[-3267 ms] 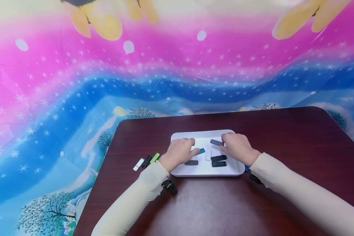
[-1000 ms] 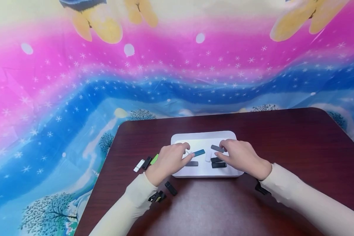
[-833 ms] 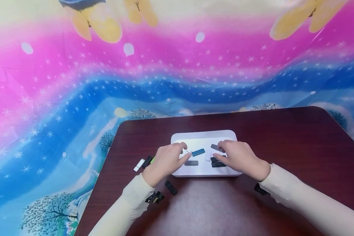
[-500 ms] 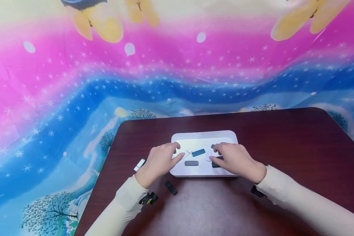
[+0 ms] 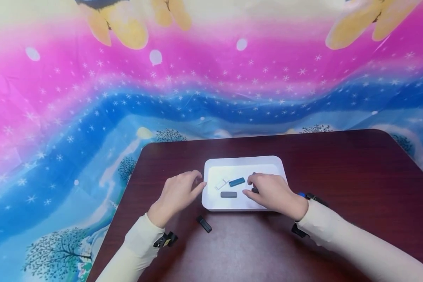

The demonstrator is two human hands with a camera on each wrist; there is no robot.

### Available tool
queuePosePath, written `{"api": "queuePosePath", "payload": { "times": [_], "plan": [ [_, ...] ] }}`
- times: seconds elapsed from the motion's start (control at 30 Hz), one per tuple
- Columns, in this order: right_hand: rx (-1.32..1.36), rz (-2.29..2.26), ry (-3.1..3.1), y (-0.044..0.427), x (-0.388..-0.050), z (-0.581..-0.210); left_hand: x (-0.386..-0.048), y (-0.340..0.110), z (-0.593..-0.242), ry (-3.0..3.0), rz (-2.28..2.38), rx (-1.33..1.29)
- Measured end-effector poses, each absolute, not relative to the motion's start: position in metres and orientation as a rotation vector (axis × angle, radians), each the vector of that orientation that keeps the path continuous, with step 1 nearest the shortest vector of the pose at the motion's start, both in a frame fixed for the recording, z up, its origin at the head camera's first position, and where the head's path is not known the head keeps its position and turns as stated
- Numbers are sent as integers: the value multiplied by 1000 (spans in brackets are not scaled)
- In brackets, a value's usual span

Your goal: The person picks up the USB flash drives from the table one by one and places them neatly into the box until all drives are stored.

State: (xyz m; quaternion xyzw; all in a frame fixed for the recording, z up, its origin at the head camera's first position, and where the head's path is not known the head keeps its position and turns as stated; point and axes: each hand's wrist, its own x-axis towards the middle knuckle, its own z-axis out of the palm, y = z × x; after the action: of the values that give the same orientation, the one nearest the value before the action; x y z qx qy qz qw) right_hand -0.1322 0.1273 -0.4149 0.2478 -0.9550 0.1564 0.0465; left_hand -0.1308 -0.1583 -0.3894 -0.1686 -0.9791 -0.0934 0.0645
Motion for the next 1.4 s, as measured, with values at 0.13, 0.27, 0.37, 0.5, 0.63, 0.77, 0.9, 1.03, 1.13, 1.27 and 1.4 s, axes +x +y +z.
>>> {"api": "queuePosePath", "payload": {
  "times": [0.13, 0.27, 0.37, 0.5, 0.63, 0.77, 0.9, 1.03, 1.13, 1.27, 1.4],
  "plan": [
    [757, 480, -2911, 123, -132, -418, -130, -168, -390, -2988, -307, -440],
    [767, 478, -2902, 120, -132, -419, -129, -179, -393, -3002, -313, -389],
    [778, 470, -2895, 117, -132, -421, -129, -188, -397, -3004, -312, -375],
    [788, 463, -2896, 114, -132, -423, -130, -197, -404, -3003, -302, -353],
    [793, 472, -2887, 109, -132, -426, -133, -203, -415, -3017, -301, -320],
    [816, 486, -2870, 104, -129, -430, -136, -208, -429, -3073, -296, -295],
    [843, 476, -2835, 97, -126, -432, -139, -210, -439, -3094, -278, -285],
    [867, 488, -2808, 89, -126, -432, -143, -211, -445, -3091, -272, -273],
    [886, 492, -2812, 81, -127, -431, -145, -211, -448, -3096, -273, -270],
    [908, 468, -2832, 71, -129, -430, -148, -210, -453, -3100, -269, -279],
    [930, 466, -2841, 61, -129, -429, -148, -210, -458, -3094, -226, -285]
  ]
}}
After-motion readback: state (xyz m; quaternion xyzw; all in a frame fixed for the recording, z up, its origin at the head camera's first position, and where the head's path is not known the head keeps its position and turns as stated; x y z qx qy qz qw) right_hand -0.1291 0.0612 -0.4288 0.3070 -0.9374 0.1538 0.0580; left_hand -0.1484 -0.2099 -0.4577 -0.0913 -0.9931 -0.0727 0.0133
